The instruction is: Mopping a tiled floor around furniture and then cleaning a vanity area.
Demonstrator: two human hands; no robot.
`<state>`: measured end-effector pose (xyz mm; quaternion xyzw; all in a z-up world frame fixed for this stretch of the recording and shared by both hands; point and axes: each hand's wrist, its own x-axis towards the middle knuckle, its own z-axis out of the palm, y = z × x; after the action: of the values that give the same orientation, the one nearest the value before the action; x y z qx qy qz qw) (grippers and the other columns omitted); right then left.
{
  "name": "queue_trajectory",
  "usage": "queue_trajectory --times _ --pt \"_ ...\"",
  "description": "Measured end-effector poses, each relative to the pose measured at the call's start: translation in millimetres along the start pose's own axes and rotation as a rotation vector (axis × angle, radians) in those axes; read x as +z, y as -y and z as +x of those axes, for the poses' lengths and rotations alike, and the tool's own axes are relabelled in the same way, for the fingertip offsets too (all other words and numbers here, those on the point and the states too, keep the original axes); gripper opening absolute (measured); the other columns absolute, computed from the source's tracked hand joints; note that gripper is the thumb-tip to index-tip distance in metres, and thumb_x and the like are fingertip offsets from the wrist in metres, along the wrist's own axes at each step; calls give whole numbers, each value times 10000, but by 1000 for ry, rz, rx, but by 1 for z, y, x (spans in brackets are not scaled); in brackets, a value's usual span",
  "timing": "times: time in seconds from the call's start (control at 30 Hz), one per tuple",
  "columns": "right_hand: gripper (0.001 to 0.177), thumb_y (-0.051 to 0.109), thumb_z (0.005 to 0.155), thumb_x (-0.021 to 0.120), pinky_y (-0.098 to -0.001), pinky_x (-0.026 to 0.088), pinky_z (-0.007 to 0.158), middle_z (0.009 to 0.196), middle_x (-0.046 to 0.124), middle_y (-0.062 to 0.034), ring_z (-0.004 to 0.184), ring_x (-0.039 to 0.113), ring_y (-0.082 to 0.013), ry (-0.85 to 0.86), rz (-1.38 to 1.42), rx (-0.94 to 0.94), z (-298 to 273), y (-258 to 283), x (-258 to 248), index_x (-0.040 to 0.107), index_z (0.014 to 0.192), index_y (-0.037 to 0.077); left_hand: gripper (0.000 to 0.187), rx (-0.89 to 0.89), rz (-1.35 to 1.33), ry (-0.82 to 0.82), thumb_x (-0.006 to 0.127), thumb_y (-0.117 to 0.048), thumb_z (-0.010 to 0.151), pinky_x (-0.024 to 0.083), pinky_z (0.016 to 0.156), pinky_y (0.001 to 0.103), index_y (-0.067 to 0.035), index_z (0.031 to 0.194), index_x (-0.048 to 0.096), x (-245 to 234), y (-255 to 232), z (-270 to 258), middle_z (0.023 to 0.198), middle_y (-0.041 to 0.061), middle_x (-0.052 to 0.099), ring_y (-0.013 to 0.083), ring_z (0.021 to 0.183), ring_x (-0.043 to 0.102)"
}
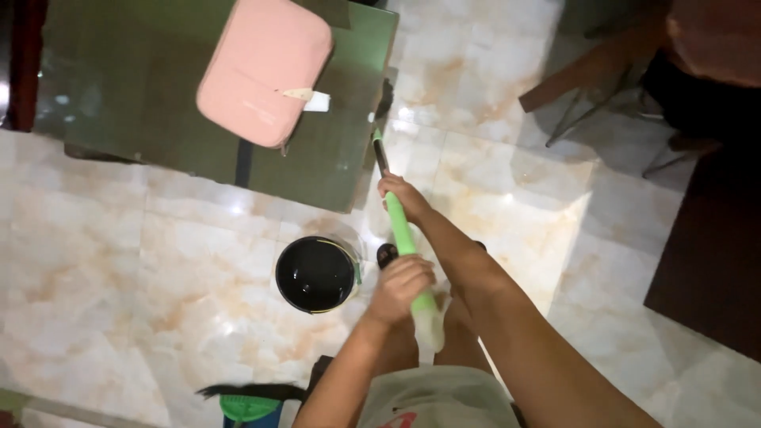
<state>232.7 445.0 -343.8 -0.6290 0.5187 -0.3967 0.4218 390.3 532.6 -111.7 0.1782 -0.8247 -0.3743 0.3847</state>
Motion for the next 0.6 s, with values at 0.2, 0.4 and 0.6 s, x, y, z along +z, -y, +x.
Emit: queue_trajectory --times 0.2,0.4,0.6 --pt "209 23 711 709 -608 140 1174 996 638 -99 1222 567 -355 -65 -171 -30 -46 66 -24 546 819 95 209 80 110 135 783 -142 772 612 1010 443 -10 882 663 -25 -38 32 1015 151 731 299 1021 748" --pt "184 21 741 718 -546 287 1159 930 599 -107 1017 602 -326 -440 -227 172 -142 100 -63 558 817 70 310 166 18 239 780 -198 750 590 972 466 25 950 701 -1 -76 59 1037 185 725 341 1036 733" --pt "164 -33 758 698 -441 453 1042 929 614 -138 1019 611 -352 -762 -301 246 -214 72 -107 588 861 33 195 -98 -308 175 743 -127 805 608 962 435 -8 950 691 63 -92 61 1053 163 743 338 1068 746"
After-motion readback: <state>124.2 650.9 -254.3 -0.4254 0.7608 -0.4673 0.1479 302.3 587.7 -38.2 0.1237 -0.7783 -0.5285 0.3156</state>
